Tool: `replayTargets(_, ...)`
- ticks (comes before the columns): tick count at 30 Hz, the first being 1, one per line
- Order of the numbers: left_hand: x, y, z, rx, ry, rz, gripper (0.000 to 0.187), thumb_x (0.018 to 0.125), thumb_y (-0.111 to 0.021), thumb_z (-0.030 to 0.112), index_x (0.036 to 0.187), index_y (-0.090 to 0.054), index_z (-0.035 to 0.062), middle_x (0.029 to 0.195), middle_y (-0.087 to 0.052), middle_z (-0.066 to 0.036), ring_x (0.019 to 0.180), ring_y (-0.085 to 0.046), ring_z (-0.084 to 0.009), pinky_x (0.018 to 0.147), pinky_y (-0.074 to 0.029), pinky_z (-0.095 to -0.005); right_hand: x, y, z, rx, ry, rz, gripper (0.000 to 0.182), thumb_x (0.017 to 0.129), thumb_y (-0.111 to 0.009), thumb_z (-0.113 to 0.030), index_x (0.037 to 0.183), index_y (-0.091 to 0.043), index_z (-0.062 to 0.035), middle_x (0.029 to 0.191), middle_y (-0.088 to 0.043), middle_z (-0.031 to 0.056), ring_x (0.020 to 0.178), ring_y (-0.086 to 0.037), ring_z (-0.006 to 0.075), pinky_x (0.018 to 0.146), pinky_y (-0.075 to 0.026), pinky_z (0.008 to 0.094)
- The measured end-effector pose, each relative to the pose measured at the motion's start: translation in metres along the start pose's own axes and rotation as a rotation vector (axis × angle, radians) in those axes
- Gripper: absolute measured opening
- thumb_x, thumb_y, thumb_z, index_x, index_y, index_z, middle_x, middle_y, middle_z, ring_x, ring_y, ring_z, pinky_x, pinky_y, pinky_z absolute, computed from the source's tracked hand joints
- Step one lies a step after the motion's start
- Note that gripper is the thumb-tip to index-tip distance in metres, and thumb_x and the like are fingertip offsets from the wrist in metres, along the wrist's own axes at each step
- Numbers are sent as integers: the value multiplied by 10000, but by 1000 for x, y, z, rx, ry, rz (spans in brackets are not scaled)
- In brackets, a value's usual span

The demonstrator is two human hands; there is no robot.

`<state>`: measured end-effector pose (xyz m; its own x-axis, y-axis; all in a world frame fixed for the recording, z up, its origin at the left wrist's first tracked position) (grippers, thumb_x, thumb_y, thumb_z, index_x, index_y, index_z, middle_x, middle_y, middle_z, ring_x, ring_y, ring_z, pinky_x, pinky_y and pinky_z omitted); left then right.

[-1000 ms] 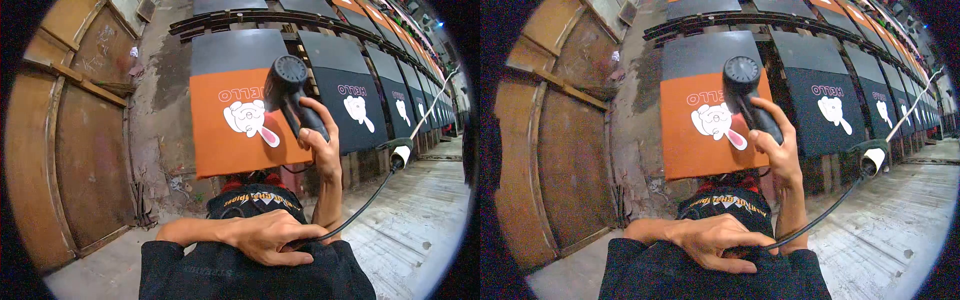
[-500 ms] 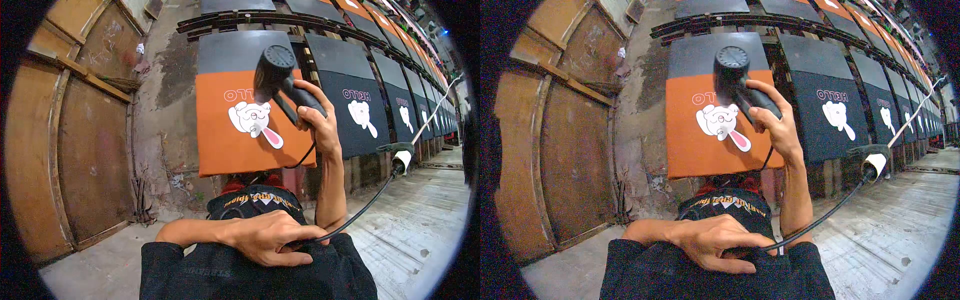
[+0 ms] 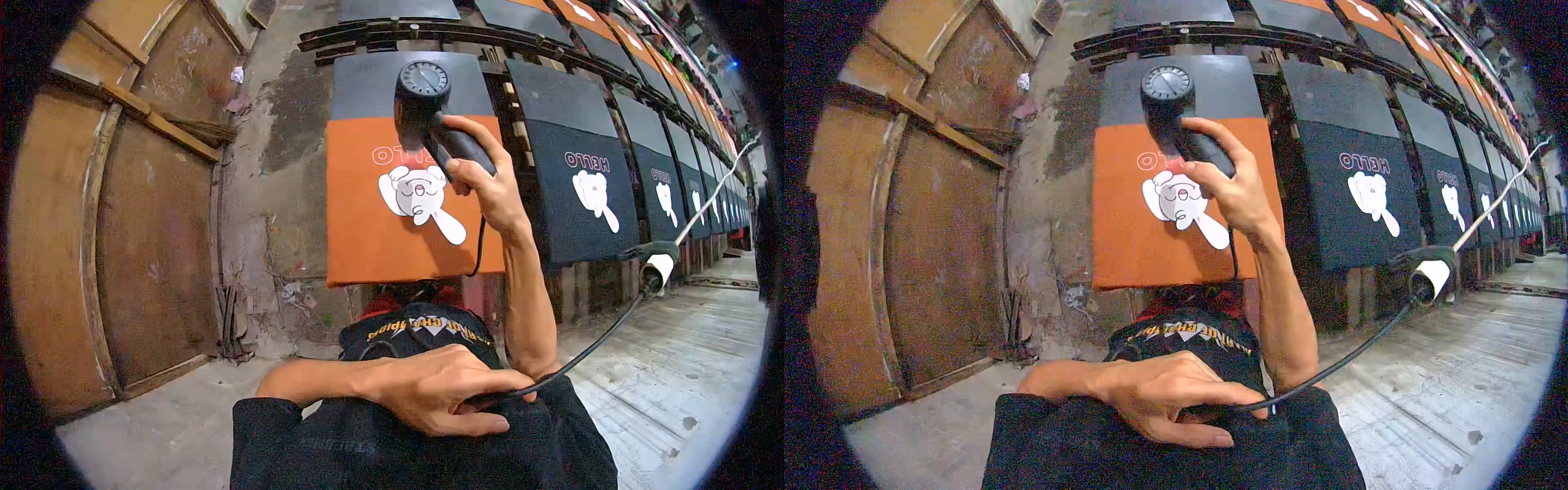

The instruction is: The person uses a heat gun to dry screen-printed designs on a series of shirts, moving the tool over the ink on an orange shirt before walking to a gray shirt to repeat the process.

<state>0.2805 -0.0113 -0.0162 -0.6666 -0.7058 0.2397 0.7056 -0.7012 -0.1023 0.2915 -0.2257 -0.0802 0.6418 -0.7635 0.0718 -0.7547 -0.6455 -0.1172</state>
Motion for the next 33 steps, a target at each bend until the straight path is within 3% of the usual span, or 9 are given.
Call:
replayTargets(2, 0, -1, -1, 14, -34, 19, 511, 922, -721, 129, 1358, -525, -52, 1103, -705, -211, 824, -712, -356, 668, -565, -413, 3, -6, -1, -6, 13, 18, 530, 850, -692, -114, 1369, -591, -70, 851, -631, 6, 661, -549, 50, 559, -446, 213)
replayTargets(7, 0, -2, 0, 28, -68, 40, 521, 921, -722, 132, 1367, -517, -45, 1062, -708, -208, 782, -703, -356, 644, -553, -417, 1, -12, 9, 71, -116, -170, 525, 838, -691, -127, 1357, -614, -100, 901, -631, 9, 659, -541, 44, 566, -453, 213)
replayTargets(11, 0, 0, 2, 17, -29, 20, 539, 913, -730, 122, 1376, -507, -43, 985, -710, -198, 739, -689, -352, 604, -529, -416, 3, -10, 2, 6, 33, -37, 514, 843, -688, -118, 1350, -611, -81, 910, -639, 14, 657, -532, 44, 552, -440, 211)
replayTargets(15, 0, -3, 0, 30, -58, 44, 541, 912, -731, 116, 1377, -506, -44, 952, -707, -194, 717, -683, -344, 584, -515, -411, -7, 4, -3, 62, -70, -129, 514, 854, -676, -101, 1358, -592, -48, 827, -601, -3, 645, -518, 46, 553, -423, 212)
replayTargets(23, -1, -7, -1, 24, -77, 46, 536, 912, -733, 110, 1372, -511, -52, 994, -705, -208, 695, -675, -327, 582, -516, -403, -24, 41, -5, 9, -19, 63, 529, 835, -689, -84, 1356, -599, -66, 751, -567, -15, 604, -500, 46, 545, -425, 212)
replayTargets(26, 1, -5, -1, 11, -64, 34, 536, 911, -735, 111, 1371, -514, -52, 938, -703, -193, 659, -660, -316, 563, -503, -395, -33, 54, -13, -2, -96, 88, 527, 827, -689, -94, 1347, -608, -65, 757, -572, -12, 601, -503, 48, 541, -430, 214)
replayTargets(31, 2, -3, 1, 31, -55, 41, 531, 915, -734, 120, 1366, -516, -56, 818, -674, -171, 607, -636, -309, 534, -479, -394, -35, 56, -13, -117, 7, 186, 521, 836, -663, -128, 1348, -604, -53, 754, -576, -3, 596, -512, 58, 535, -415, 226)
replayTargets(33, 2, -2, 2, 23, -63, 65, 491, 921, -722, 143, 1335, -532, -39, 742, -636, -162, 582, -620, -308, 529, -464, -395, -33, 48, -11, -68, -23, 100, 527, 834, -661, -121, 1352, -600, -50, 756, -569, -3, 596, -508, 58, 532, -408, 228)
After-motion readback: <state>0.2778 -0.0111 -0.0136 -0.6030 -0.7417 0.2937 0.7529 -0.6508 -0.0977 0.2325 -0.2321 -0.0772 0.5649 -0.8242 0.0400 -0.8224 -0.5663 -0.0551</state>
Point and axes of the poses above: each hand's wrist, its own x-axis towards the middle knuckle, its own y-axis out of the back of the hand, z = x × y, the point moved 6 cm from there along x, towards the middle knuckle
